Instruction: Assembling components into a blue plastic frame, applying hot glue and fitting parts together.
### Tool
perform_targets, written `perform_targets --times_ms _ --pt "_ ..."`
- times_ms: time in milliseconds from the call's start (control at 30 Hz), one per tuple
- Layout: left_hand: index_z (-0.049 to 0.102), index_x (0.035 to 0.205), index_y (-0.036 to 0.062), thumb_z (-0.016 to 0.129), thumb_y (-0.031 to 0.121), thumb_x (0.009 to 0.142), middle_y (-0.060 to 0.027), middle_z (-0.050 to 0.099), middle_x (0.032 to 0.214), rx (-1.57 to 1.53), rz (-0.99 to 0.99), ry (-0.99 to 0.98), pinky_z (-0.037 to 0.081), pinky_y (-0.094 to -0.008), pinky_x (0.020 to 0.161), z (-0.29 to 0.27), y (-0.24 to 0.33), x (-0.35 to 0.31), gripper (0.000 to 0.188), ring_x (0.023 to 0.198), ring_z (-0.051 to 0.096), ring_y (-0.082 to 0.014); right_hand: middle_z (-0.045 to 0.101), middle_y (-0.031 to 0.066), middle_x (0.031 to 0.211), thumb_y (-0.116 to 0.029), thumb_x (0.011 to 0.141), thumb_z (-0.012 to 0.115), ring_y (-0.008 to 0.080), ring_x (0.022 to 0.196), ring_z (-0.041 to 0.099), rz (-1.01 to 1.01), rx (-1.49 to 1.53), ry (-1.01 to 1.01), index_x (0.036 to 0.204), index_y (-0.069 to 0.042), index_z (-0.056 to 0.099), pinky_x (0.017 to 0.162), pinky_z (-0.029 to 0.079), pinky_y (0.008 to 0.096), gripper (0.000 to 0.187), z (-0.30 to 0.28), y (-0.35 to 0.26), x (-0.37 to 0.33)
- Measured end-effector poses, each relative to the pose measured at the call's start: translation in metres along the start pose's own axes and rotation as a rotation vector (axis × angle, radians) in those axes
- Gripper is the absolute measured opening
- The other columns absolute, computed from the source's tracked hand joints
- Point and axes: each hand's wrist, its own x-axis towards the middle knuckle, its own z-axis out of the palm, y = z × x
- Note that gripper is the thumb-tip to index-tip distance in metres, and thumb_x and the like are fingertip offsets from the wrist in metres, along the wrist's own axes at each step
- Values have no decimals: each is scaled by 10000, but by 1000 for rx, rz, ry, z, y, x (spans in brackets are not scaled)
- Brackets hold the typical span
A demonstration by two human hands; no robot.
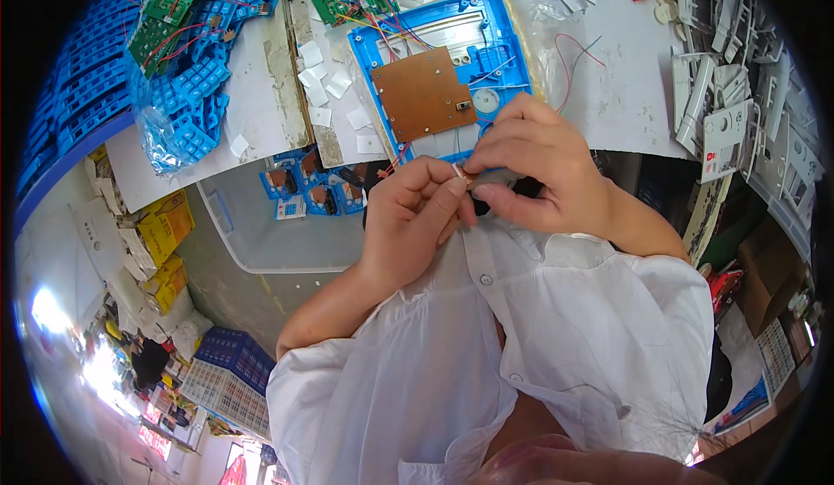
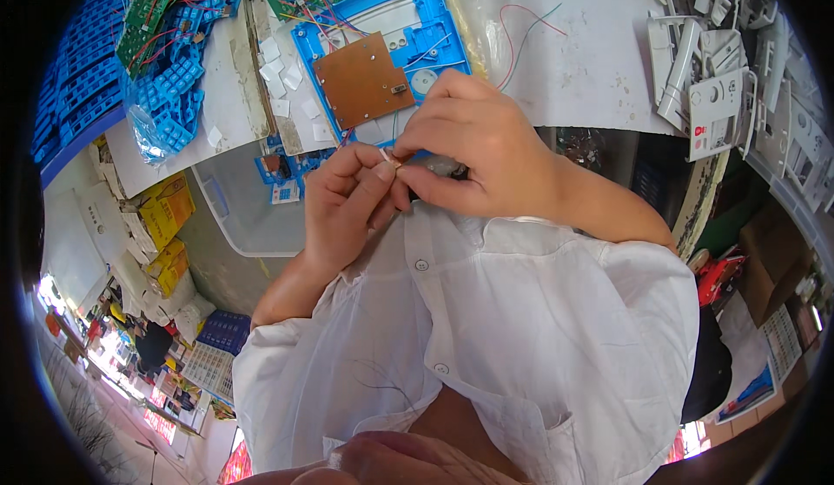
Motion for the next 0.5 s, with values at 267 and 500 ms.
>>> perform_targets --times_ms 267,500 --pt "645 981 13 653 39 978 -84 702 801 626 384 130 500 -288 568 12 -14 9 28 638 671 -138 720 94 890 -8 764 785 246 830 654 212 -47 -39 977 -32 754 704 528 352 217 -7 -18 -4" --pt "658 976 38 684 24 925 -103 654 749 856 600 160 489 -324 548 17 -12 20 59 590 650 -219 701 59 884 21 796 750 145 712 638 340 -20 19 923 -31 730 565 472 256 139 -7 -19 -7"
